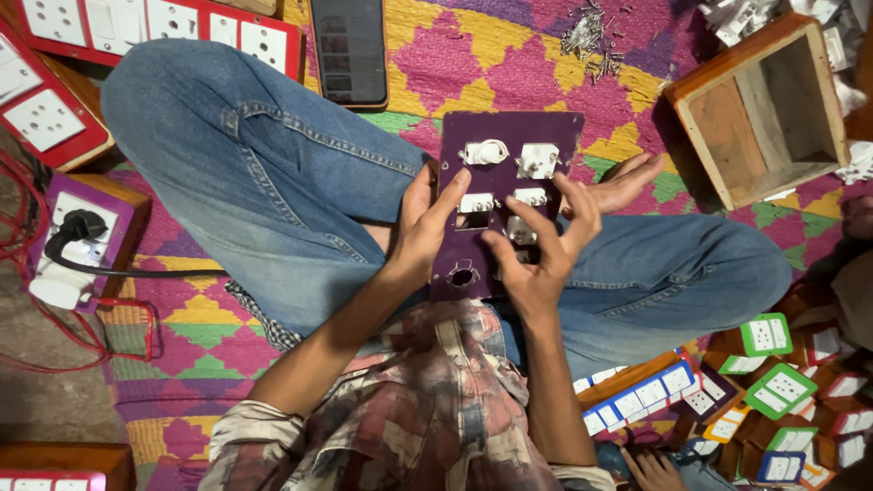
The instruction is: The person sits on the floor and assembles a purple electrical switchboard by inserting white switches and sockets into pre-cut slots. They pick up screws from a nearby pile and secure the components, then flip the board to check alignment and continue fastening.
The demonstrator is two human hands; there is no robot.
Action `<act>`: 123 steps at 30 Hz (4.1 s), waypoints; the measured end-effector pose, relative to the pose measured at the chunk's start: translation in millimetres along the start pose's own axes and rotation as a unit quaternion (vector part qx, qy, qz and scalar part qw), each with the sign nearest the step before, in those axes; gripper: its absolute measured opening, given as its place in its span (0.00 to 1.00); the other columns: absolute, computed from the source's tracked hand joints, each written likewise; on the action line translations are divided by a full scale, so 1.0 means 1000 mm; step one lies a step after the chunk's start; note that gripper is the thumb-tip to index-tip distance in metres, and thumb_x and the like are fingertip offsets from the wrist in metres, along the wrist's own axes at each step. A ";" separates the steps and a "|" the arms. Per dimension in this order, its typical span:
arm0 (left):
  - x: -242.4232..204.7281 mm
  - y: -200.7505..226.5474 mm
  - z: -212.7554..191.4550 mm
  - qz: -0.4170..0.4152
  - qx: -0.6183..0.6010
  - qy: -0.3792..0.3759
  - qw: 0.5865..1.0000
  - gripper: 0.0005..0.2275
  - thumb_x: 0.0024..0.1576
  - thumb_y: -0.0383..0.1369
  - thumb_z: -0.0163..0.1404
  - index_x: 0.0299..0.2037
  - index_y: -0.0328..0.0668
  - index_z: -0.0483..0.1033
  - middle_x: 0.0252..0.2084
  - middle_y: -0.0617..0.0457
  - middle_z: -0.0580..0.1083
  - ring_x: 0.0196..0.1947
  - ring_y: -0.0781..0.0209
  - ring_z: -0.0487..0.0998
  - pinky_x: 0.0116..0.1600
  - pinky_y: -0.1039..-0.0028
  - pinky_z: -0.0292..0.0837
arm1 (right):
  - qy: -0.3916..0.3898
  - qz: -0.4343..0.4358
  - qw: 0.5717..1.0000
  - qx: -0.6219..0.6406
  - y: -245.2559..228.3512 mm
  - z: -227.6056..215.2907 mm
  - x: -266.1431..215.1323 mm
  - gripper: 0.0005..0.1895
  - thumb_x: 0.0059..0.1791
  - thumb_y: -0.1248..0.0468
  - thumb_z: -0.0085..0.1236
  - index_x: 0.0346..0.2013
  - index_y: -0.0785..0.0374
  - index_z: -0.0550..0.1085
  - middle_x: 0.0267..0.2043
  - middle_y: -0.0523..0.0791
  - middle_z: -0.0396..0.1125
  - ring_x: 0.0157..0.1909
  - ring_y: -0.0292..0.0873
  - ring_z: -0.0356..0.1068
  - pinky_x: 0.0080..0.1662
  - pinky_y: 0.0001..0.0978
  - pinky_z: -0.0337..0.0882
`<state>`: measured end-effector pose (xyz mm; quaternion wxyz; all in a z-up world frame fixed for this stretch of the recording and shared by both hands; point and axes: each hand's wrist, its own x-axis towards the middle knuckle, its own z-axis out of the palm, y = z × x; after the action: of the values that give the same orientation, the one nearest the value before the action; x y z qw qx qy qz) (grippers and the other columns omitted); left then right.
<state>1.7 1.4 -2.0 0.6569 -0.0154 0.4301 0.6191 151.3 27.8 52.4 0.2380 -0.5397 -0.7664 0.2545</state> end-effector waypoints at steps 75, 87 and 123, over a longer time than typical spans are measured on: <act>-0.018 0.013 0.019 0.063 0.028 0.005 0.998 0.13 0.65 0.35 0.51 0.53 0.35 0.68 0.46 0.50 0.75 0.41 0.66 0.78 0.43 0.76 0.76 | 0.021 0.030 0.997 0.065 0.006 -0.003 -0.007 0.33 0.45 0.49 0.74 0.57 0.58 0.70 0.72 0.52 0.55 0.74 0.54 0.51 0.74 0.49 0.53; -0.053 0.044 0.099 0.512 0.541 -0.268 0.611 0.14 0.58 0.31 0.60 0.50 0.37 0.74 0.62 0.47 0.75 0.46 0.58 0.79 0.46 0.71 0.73 | 0.079 0.232 0.739 0.627 0.024 -0.066 -0.044 0.23 0.66 0.49 0.39 0.63 0.67 0.63 0.57 0.46 0.66 0.59 0.41 0.67 0.62 0.33 0.67; 0.021 0.042 -0.029 0.118 -0.059 0.059 0.989 0.19 0.63 0.25 0.49 0.65 0.35 0.64 0.58 0.48 0.72 0.56 0.56 0.75 0.60 0.62 0.73 | -0.267 0.133 0.938 0.178 0.064 -0.033 0.145 0.19 0.57 0.57 0.51 0.60 0.62 0.70 0.50 0.45 0.72 0.48 0.39 0.73 0.50 0.33 0.72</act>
<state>-51.9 11.8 -10.9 0.5506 -0.0400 0.4295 0.7147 173.4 188.5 48.9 0.0810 -0.4976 -0.6656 0.5503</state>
